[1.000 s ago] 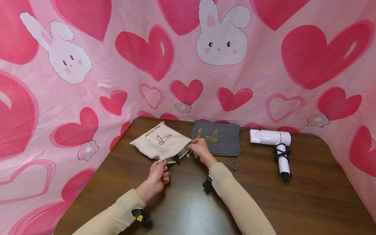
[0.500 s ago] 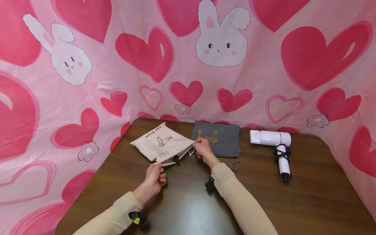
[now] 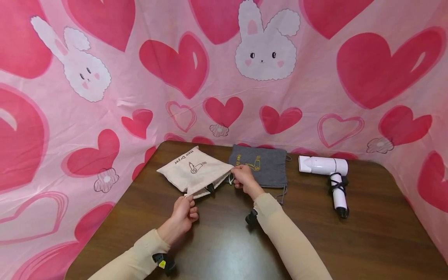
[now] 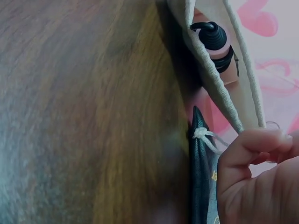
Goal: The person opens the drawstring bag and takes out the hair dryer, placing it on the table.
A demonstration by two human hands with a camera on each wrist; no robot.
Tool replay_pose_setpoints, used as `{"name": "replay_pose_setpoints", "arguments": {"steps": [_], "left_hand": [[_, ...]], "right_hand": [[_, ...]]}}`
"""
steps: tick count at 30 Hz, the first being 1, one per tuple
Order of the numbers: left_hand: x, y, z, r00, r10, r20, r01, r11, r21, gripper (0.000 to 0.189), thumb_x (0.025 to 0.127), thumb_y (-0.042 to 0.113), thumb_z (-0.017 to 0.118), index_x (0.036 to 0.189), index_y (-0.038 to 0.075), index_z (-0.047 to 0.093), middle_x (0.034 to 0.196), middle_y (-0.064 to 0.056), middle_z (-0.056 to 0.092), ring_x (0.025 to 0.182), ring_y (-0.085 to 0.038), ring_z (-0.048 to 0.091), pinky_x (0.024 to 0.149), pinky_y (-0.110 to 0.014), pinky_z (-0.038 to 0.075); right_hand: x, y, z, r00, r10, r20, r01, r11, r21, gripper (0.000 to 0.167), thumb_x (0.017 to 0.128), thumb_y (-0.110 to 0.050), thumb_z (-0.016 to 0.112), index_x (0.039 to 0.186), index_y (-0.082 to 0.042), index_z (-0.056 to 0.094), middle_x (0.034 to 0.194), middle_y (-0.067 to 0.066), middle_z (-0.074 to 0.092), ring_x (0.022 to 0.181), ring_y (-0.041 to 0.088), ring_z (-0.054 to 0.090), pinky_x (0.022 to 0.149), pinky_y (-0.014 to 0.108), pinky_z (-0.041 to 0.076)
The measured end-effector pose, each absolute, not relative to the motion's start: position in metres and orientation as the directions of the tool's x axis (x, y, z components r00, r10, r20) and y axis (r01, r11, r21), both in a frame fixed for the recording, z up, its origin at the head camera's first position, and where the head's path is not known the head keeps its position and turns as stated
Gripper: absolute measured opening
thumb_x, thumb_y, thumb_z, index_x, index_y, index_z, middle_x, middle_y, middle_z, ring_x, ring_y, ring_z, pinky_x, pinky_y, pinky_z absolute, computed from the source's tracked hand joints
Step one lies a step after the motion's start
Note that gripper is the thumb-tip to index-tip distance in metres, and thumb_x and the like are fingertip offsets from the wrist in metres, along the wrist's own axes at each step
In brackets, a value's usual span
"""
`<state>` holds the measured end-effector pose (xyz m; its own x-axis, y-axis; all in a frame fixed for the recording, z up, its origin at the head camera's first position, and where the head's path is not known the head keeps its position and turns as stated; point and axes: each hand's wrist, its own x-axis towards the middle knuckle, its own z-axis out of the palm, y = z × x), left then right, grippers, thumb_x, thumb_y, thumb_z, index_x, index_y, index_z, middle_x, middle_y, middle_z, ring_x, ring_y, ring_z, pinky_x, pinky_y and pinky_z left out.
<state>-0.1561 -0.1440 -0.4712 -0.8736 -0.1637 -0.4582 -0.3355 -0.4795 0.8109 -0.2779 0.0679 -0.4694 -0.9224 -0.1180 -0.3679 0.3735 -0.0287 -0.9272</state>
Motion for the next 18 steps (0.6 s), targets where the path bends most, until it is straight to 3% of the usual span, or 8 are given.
{"name": "replay_pose_setpoints", "arguments": {"steps": [6, 12, 18], "left_hand": [[-0.155, -0.141, -0.472, -0.877, -0.155, -0.455, -0.334, -0.484, 0.809, 0.012, 0.111, 0.007, 0.040, 0.105, 0.010, 0.029, 0.070, 0.004, 0.027, 0.052, -0.005, 0.024, 0.046, -0.015, 0.023], [-0.153, -0.133, -0.475, -0.877, -0.130, -0.462, -0.351, -0.482, 0.803, 0.012, 0.112, 0.008, 0.040, 0.105, 0.010, 0.030, 0.069, 0.004, 0.027, 0.052, -0.005, 0.023, 0.046, -0.015, 0.023], [-0.151, -0.120, -0.474, -0.889, -0.099, -0.447, -0.352, -0.477, 0.805, 0.011, 0.111, 0.009, 0.040, 0.106, 0.010, 0.031, 0.070, 0.004, 0.028, 0.053, -0.005, 0.023, 0.046, -0.015, 0.023]], "right_hand": [[-0.278, 0.071, -0.471, -0.918, -0.147, -0.369, 0.378, -0.037, -0.925, 0.007, 0.101, -0.002, 0.050, 0.099, -0.006, 0.044, 0.063, -0.003, 0.034, 0.049, 0.007, 0.031, 0.043, 0.021, 0.031], [-0.276, 0.069, -0.467, -0.912, -0.157, -0.380, 0.387, -0.012, -0.922, 0.026, 0.104, -0.007, 0.047, 0.079, -0.010, 0.038, 0.059, -0.003, 0.034, 0.047, 0.006, 0.033, 0.041, 0.021, 0.033], [-0.270, 0.065, -0.465, -0.908, -0.164, -0.385, 0.393, -0.015, -0.920, 0.031, 0.108, -0.016, 0.048, 0.079, -0.008, 0.043, 0.060, -0.003, 0.039, 0.045, 0.005, 0.038, 0.040, 0.020, 0.035]]}}
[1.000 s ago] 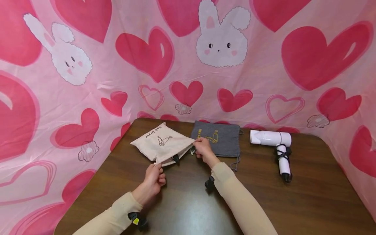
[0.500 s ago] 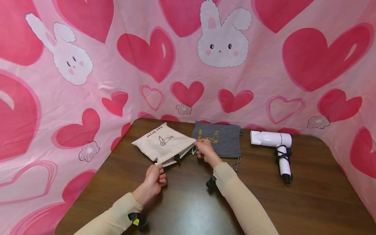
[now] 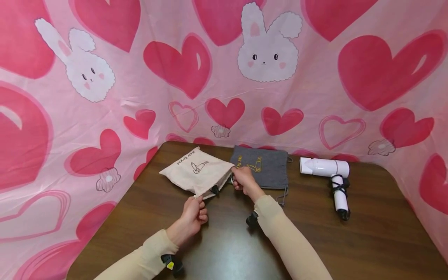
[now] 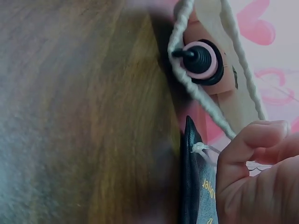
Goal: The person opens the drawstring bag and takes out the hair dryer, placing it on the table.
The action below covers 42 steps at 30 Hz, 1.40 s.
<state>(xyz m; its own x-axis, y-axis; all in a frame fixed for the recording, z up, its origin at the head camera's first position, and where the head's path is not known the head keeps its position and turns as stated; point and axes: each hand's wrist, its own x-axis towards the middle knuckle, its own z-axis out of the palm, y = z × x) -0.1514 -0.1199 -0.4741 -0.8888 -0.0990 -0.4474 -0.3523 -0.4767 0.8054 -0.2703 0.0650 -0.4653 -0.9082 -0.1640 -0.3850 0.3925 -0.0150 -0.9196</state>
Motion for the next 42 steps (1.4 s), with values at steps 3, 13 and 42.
{"name": "replay_pose_setpoints", "arguments": {"steps": [3, 13, 42], "left_hand": [[-0.152, -0.112, -0.473, -0.894, -0.077, -0.442, -0.359, -0.467, 0.808, 0.011, 0.112, 0.010, 0.040, 0.107, 0.009, 0.031, 0.072, 0.003, 0.029, 0.053, -0.005, 0.023, 0.047, -0.015, 0.024], [-0.151, -0.093, -0.471, -0.889, 0.006, -0.458, -0.406, -0.474, 0.781, 0.013, 0.114, 0.015, 0.040, 0.106, 0.011, 0.030, 0.069, 0.005, 0.028, 0.053, -0.005, 0.023, 0.048, -0.016, 0.023], [-0.270, -0.211, -0.398, -0.971, 0.003, -0.237, -0.237, -0.011, 0.971, 0.035, 0.111, 0.025, 0.053, 0.122, -0.007, 0.062, 0.077, -0.005, 0.058, 0.062, -0.014, 0.058, 0.057, -0.024, 0.051]], "right_hand": [[-0.265, 0.065, -0.468, -0.909, -0.169, -0.381, 0.389, -0.017, -0.921, 0.029, 0.111, -0.021, 0.050, 0.087, -0.006, 0.046, 0.062, -0.002, 0.041, 0.046, 0.005, 0.038, 0.040, 0.019, 0.035], [-0.243, 0.066, -0.473, -0.917, -0.172, -0.359, 0.355, 0.053, -0.933, 0.031, 0.109, -0.023, 0.059, 0.123, 0.003, 0.051, 0.068, 0.000, 0.046, 0.047, 0.007, 0.040, 0.041, 0.021, 0.036], [-0.222, 0.071, -0.478, -0.913, -0.225, -0.341, 0.279, 0.268, -0.922, 0.029, 0.107, -0.021, 0.061, 0.121, 0.005, 0.062, 0.066, 0.003, 0.048, 0.046, 0.010, 0.044, 0.041, 0.023, 0.039]]}}
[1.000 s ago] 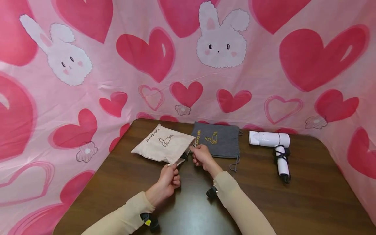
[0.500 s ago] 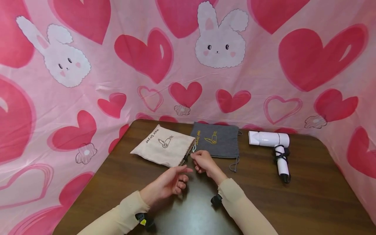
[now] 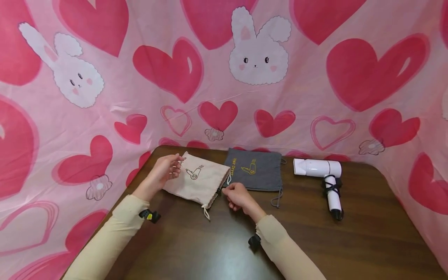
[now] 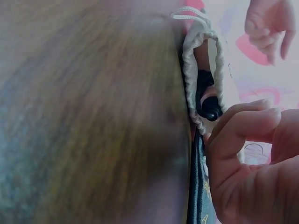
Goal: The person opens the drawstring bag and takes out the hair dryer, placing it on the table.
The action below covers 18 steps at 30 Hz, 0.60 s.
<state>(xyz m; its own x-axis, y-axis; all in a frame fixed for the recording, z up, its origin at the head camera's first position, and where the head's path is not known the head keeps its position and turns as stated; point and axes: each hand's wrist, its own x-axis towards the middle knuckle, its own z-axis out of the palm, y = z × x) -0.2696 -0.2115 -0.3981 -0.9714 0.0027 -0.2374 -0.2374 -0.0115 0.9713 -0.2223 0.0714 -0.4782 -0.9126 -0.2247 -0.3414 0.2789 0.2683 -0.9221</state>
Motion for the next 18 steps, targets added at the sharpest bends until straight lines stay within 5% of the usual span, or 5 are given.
{"name": "replay_pose_setpoints", "arguments": {"steps": [6, 10, 18], "left_hand": [[-0.307, -0.251, -0.405, -0.982, -0.095, -0.164, -0.188, 0.374, 0.908, 0.039, 0.110, 0.028, 0.055, 0.119, -0.007, 0.069, 0.099, -0.019, 0.067, 0.082, -0.025, 0.064, 0.079, -0.038, 0.057], [-0.323, -0.265, -0.415, -0.978, -0.077, -0.193, -0.202, 0.578, 0.790, 0.042, 0.108, 0.028, 0.055, 0.125, -0.008, 0.067, 0.121, -0.024, 0.068, 0.105, -0.030, 0.064, 0.099, -0.048, 0.051], [-0.337, -0.272, -0.437, -0.937, 0.001, -0.349, -0.275, 0.616, 0.738, 0.033, 0.108, 0.022, 0.053, 0.110, -0.008, 0.066, 0.108, -0.016, 0.061, 0.111, -0.031, 0.053, 0.106, -0.051, 0.043]], "right_hand": [[-0.223, 0.066, -0.476, -0.906, -0.234, -0.353, 0.286, 0.278, -0.917, 0.026, 0.107, -0.019, 0.062, 0.118, 0.004, 0.062, 0.065, 0.003, 0.048, 0.045, 0.011, 0.044, 0.041, 0.023, 0.038], [-0.224, 0.064, -0.476, -0.904, -0.243, -0.350, 0.278, 0.288, -0.916, 0.024, 0.107, -0.018, 0.062, 0.116, 0.004, 0.062, 0.066, 0.003, 0.048, 0.046, 0.011, 0.044, 0.041, 0.023, 0.038], [-0.224, 0.060, -0.480, -0.903, -0.248, -0.350, 0.271, 0.303, -0.914, 0.021, 0.107, -0.016, 0.061, 0.114, 0.003, 0.062, 0.067, 0.003, 0.048, 0.046, 0.011, 0.044, 0.041, 0.023, 0.038]]}}
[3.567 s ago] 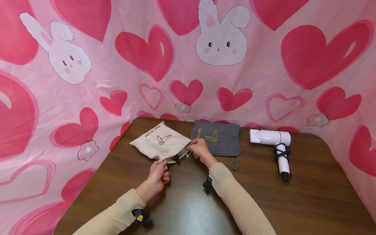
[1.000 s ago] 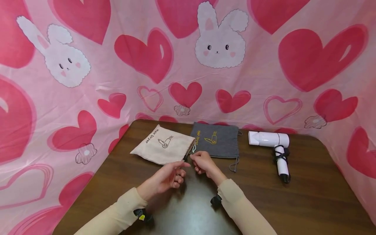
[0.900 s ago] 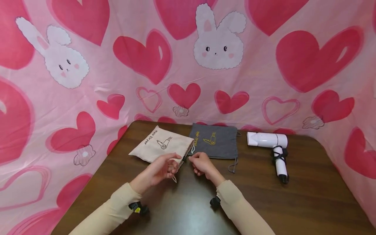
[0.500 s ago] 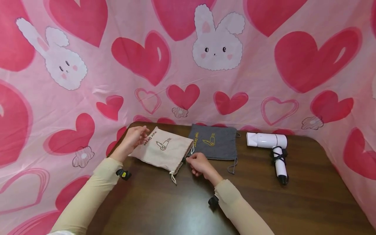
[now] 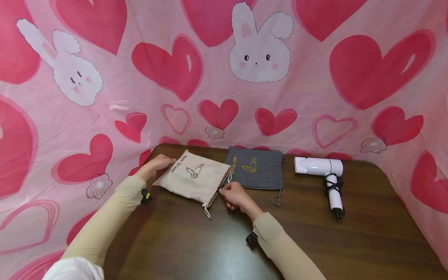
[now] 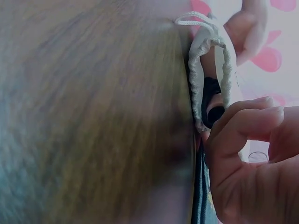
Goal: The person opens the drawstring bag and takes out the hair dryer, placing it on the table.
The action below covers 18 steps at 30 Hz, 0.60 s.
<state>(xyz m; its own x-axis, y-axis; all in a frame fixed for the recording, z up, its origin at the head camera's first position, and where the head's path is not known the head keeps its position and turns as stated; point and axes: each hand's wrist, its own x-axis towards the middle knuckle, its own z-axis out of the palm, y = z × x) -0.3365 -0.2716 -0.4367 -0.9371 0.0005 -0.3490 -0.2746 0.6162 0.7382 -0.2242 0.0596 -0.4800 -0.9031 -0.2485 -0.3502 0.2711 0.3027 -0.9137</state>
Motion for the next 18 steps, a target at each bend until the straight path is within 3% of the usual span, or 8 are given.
{"name": "replay_pose_setpoints", "arguments": {"steps": [6, 11, 18], "left_hand": [[-0.338, -0.267, -0.442, -0.928, -0.044, -0.369, -0.328, 0.565, 0.757, 0.038, 0.108, 0.024, 0.054, 0.124, -0.010, 0.062, 0.118, -0.018, 0.058, 0.115, -0.031, 0.051, 0.110, -0.046, 0.040], [-0.340, -0.269, -0.446, -0.921, -0.064, -0.383, -0.345, 0.589, 0.731, 0.043, 0.107, 0.023, 0.055, 0.132, -0.011, 0.059, 0.127, -0.020, 0.057, 0.122, -0.032, 0.049, 0.114, -0.050, 0.039], [-0.339, -0.272, -0.449, -0.927, -0.073, -0.368, -0.336, 0.598, 0.728, 0.038, 0.105, 0.024, 0.058, 0.124, -0.008, 0.063, 0.119, -0.017, 0.060, 0.115, -0.030, 0.053, 0.108, -0.046, 0.043]], "right_hand": [[-0.226, 0.056, -0.483, -0.899, -0.251, -0.358, 0.282, 0.294, -0.913, 0.020, 0.107, -0.016, 0.061, 0.111, 0.004, 0.063, 0.066, 0.002, 0.048, 0.045, 0.009, 0.044, 0.040, 0.022, 0.038], [-0.226, 0.053, -0.484, -0.897, -0.262, -0.355, 0.274, 0.300, -0.914, 0.020, 0.107, -0.016, 0.061, 0.109, 0.003, 0.062, 0.067, 0.003, 0.047, 0.045, 0.010, 0.044, 0.040, 0.022, 0.038], [-0.228, 0.051, -0.482, -0.896, -0.271, -0.353, 0.266, 0.310, -0.913, 0.019, 0.109, -0.015, 0.058, 0.108, 0.003, 0.061, 0.069, 0.003, 0.048, 0.045, 0.010, 0.045, 0.040, 0.021, 0.039]]}}
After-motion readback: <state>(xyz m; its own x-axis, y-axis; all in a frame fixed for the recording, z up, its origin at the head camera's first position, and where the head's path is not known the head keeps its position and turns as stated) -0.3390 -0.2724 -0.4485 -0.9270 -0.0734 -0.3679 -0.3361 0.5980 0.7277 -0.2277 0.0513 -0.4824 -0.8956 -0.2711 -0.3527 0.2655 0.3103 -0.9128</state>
